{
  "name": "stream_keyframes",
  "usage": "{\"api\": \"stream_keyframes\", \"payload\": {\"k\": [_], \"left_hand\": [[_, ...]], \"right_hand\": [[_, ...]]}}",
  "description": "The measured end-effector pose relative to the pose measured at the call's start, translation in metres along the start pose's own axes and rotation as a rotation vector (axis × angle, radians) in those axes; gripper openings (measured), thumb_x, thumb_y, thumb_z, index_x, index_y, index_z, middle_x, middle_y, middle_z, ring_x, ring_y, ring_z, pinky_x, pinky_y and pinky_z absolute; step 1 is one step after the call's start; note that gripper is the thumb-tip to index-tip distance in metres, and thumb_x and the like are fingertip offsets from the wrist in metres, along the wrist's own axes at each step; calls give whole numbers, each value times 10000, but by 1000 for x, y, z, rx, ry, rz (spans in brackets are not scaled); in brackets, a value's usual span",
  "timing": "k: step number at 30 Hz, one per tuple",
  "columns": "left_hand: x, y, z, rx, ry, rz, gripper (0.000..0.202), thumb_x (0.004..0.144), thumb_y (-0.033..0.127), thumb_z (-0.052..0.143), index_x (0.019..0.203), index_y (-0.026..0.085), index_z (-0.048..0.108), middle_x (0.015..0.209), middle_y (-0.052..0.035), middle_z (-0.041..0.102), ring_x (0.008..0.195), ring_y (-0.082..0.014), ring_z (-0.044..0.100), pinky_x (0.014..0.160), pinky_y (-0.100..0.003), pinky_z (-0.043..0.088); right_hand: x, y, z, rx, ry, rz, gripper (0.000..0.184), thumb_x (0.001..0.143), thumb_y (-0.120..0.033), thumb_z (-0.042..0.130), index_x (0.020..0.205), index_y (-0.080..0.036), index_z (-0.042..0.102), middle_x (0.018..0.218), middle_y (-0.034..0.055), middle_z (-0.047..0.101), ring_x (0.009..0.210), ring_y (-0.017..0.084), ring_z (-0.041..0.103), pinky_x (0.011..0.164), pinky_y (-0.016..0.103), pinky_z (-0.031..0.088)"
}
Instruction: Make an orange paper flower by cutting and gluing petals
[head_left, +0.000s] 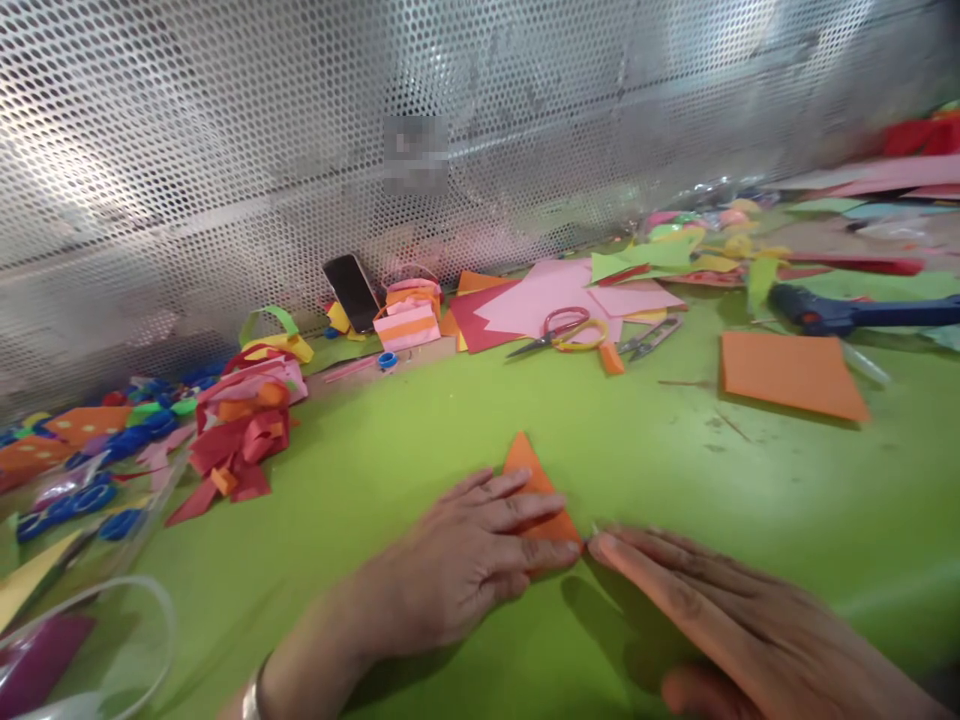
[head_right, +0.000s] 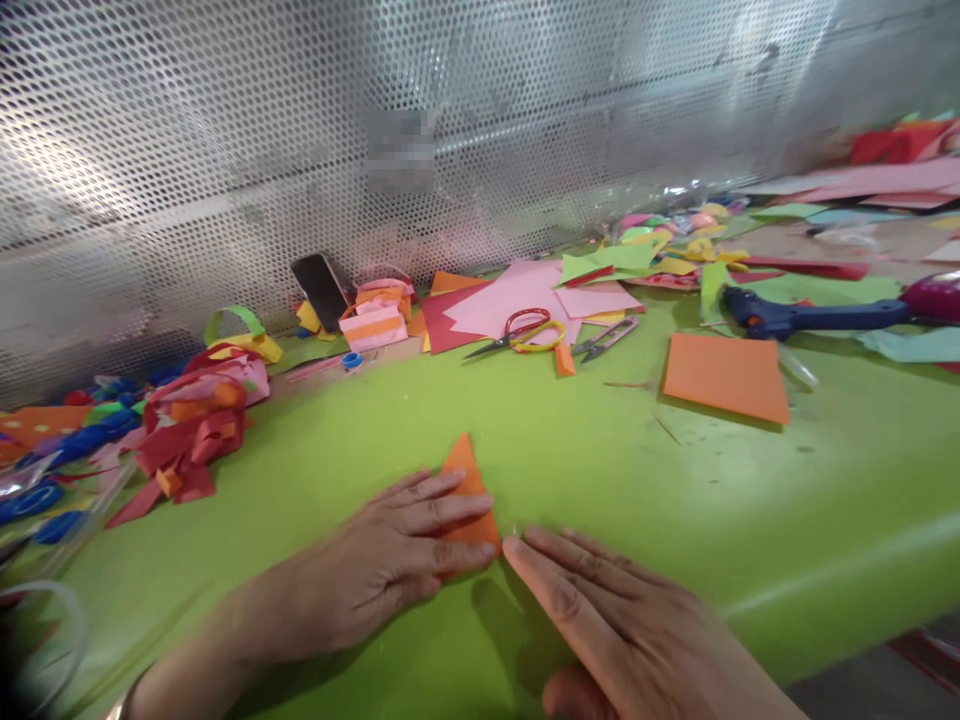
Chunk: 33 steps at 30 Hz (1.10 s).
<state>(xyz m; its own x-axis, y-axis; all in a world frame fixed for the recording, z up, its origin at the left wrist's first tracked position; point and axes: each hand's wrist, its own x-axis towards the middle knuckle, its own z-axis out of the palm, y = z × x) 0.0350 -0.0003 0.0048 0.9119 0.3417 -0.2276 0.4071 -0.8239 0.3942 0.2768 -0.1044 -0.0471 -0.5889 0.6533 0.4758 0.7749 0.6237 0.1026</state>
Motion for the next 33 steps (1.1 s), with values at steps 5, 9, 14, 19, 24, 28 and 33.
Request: {"api": "stream_keyframes", "payload": {"k": [5,9,14,19,24,28,33], "left_hand": [[-2,-1,2,-37,1,-3,434,1000,359,360,1427,356,435,1566,28,322,1477,-258,195,1189,-542,180],[-2,-2,2,-60,6,-3,434,997,372,367,1427,372,427,1565,39,327,1477,-261,192,1190,-549,158],[-2,-2,2,-64,-17,-14,444,1003,405,336,1439,370,409,1580,54,293,1487,-256,147,1199,-531,115],[-2,0,2,-92,8,-4,429,998,382,360,1417,367,447,1575,41,310,1484,-241,168,1200,-509,116],[-2,-1,2,-90,-8,-6,426,992,362,377,1409,350,463,1575,41,306,1485,-258,157,1197,-535,113],[-4,3,0,-91,-16,9,422,995,347,390,1412,370,452,1567,63,319,1486,-252,148,1201,-544,77],[-6,15,0,-117,-29,21,422,998,328,398,1411,405,440,1557,78,330,1476,-254,180,1196,-571,-23]], "right_hand": [[-7,2,2,52,-37,-6,714,909,-57,289,1537,-72,-50,1230,40,688,1024,164,703,814,249,598],[-19,4,9,95,-49,-17,706,900,-100,358,1552,-118,89,1320,31,635,1100,179,670,868,259,579],[-27,6,12,153,-65,12,731,871,-69,392,1555,-178,157,1361,9,606,1134,184,651,913,268,561],[-28,11,8,197,-75,43,669,936,-134,365,1562,-215,145,1352,0,618,1146,148,643,891,221,559],[-25,9,9,19,-35,38,658,977,-392,379,1548,-118,200,1552,150,343,1279,336,522,842,433,604],[-22,5,11,-93,-18,10,667,948,-491,429,1482,-94,377,1563,156,319,1292,379,503,812,478,619],[-27,5,10,-62,-26,-11,589,932,-457,470,1409,-112,490,1501,81,456,1339,283,465,913,403,578]]}}
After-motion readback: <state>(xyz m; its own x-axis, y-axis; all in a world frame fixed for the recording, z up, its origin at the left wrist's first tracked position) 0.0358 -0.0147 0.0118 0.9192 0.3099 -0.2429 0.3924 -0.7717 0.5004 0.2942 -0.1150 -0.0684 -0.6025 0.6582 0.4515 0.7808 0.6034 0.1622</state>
